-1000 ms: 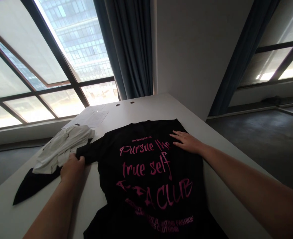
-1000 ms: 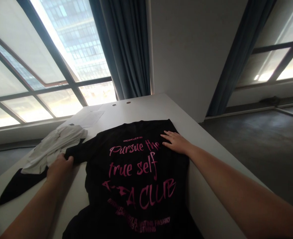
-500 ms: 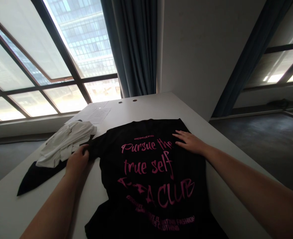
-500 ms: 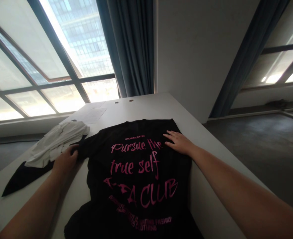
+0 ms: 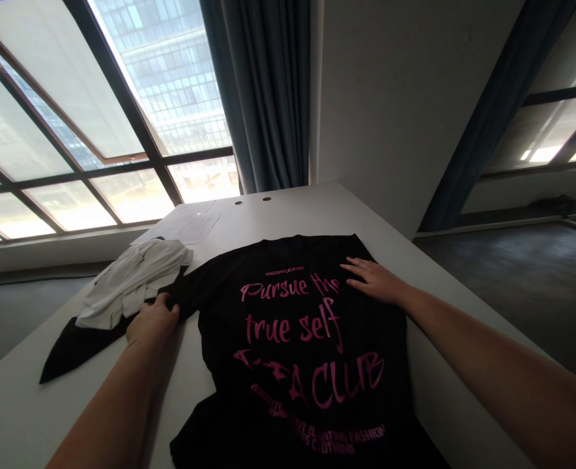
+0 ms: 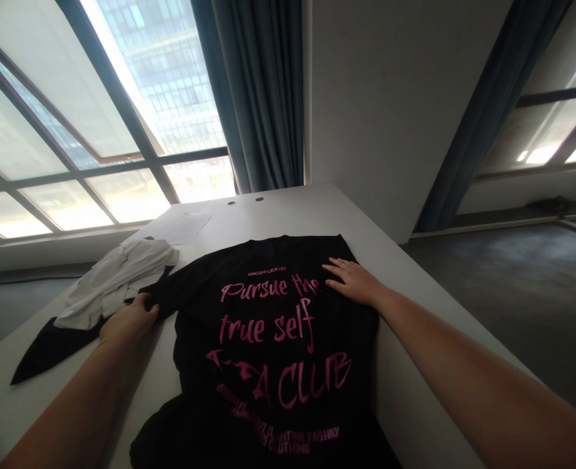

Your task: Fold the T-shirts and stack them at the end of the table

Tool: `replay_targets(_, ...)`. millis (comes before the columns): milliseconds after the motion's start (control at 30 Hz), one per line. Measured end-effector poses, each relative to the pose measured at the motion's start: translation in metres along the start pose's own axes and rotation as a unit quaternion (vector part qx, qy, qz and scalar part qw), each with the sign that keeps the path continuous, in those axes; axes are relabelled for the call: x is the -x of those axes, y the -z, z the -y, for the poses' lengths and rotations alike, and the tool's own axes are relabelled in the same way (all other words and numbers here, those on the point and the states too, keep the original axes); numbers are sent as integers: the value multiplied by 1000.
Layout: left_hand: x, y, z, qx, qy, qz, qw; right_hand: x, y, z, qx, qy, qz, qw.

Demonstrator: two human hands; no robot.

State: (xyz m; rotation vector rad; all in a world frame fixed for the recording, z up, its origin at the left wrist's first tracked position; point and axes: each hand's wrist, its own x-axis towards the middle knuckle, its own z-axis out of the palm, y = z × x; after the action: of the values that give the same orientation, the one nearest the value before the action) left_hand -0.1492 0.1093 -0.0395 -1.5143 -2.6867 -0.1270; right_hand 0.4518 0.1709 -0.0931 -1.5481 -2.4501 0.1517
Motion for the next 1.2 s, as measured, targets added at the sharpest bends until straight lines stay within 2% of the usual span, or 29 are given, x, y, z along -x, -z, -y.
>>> replay_targets(233,-1,-4,-2,50,-85,-16,995,0,0,1,2,0,-2,1000)
replay_targets(300,3,-1,-4,70,-90,-54,992,-1,-1,0,1,0,-4,1000)
replay_targets(467,17,14,-7,124,-88,-208,966,0,0,1,1,1,-3,1000)
replay_targets(600,22,19,-6,117,-75,-234,962,1,2,4,4,-7,4,1000)
replay_targets(733,17,13,-5,87,-85,-247,961,1,3,4,-2,-7,5,1000)
replay_targets(933,-1,-2,5,216,-124,-203,947,0,3,3,-8,0,3,1000)
replay_targets(1033,-12,-10,12,272,-104,-141,946,1,4,4,-6,-4,3,1000)
replay_targets(1100,-19,-14,15,302,-114,-93,942,1,4,4,-5,-6,2,1000)
replay_targets(1200,-28,-19,17,317,-141,-64,936,1,4,5,-5,-4,2,1000)
